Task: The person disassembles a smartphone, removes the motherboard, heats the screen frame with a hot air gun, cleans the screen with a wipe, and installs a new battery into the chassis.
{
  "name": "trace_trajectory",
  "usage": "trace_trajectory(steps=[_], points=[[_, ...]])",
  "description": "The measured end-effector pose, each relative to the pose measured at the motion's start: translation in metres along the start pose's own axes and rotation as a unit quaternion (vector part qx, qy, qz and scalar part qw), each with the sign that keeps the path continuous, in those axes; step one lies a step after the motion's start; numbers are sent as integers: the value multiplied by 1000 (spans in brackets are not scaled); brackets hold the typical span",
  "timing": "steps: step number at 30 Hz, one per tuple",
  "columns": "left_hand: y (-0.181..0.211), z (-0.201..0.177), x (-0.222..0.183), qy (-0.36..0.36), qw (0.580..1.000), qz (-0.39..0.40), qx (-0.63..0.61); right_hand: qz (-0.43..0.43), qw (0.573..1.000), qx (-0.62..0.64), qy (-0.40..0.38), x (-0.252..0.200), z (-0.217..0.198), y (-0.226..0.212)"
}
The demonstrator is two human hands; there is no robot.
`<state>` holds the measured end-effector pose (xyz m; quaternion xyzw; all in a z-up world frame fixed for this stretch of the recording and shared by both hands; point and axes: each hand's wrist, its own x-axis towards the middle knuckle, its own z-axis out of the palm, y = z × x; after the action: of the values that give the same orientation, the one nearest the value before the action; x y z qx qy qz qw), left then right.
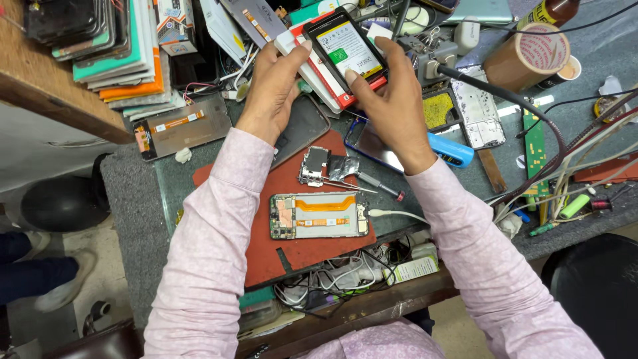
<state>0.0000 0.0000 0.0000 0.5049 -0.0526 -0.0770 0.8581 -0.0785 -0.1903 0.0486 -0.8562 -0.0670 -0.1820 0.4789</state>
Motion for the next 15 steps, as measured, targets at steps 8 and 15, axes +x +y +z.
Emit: trace_trajectory(steps=[8,15], points=[[7,-7,-1,26,985,101,137,-99,977,-191,1,-3,1,-7],[16,-7,-7,1,997,50,51,-138,956,-258,-36,13,-5,-19]])
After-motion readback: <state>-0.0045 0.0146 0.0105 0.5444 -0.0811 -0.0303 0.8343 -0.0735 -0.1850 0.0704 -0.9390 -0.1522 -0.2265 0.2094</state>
